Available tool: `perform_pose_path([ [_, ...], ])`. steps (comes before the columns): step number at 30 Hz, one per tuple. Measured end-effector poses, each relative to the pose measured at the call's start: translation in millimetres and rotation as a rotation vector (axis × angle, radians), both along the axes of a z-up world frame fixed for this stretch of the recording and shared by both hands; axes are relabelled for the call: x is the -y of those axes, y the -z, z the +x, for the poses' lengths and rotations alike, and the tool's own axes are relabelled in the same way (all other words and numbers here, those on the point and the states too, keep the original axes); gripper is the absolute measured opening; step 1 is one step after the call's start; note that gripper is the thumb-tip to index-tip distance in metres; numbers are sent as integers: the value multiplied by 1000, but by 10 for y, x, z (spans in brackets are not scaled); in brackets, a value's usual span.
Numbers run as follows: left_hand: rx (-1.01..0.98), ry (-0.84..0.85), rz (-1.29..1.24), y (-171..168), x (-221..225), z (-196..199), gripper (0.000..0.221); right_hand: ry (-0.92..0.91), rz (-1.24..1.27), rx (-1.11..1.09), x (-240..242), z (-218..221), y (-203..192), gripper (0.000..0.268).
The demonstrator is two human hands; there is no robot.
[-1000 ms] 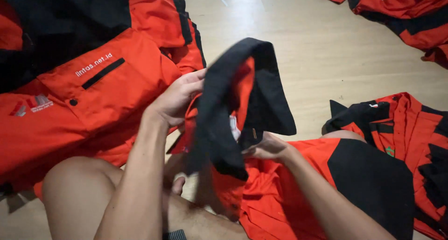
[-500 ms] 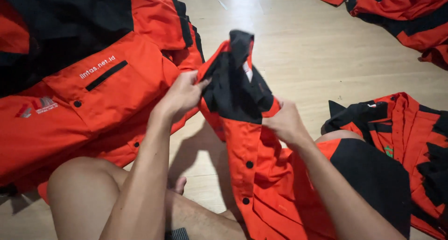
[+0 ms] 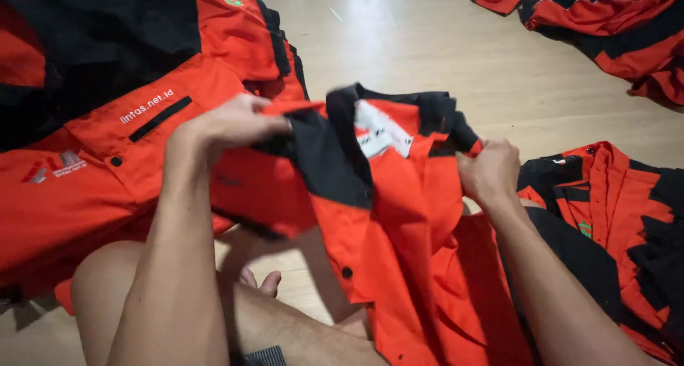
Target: Buttoning and folding shirts on the floor in a production environment.
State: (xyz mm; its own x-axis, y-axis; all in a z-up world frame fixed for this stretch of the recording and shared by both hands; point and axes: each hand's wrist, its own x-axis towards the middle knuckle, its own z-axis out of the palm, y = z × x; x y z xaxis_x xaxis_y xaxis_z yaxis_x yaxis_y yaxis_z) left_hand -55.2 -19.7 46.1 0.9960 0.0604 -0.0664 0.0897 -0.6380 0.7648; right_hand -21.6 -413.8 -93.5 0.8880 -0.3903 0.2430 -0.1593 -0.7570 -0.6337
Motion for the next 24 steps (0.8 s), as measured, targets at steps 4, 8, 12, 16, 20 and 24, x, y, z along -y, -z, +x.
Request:
perform_pose_path([
  [4, -467, 160, 390, -117, -21, 71, 29, 26, -31, -298, -286, -262, -240, 23],
  [8, -620, 75, 577, -366, -110, 204, 34, 36, -99, -312, -81, 16, -208, 32],
  [12, -542, -162, 848, -40, -259, 1283, 30, 245, -135, -79, -351, 309, -560, 35],
  [16, 563, -434, 480, 466, 33, 1542, 58, -152, -115, 124, -458, 591, -444, 63],
  [20, 586, -258, 156, 746, 494, 493, 66, -169, -106, -159, -187, 716, 411, 48],
  [24, 362, -438, 328, 1851, 511, -239, 47, -179, -258, -368, -331, 78, 896, 43],
])
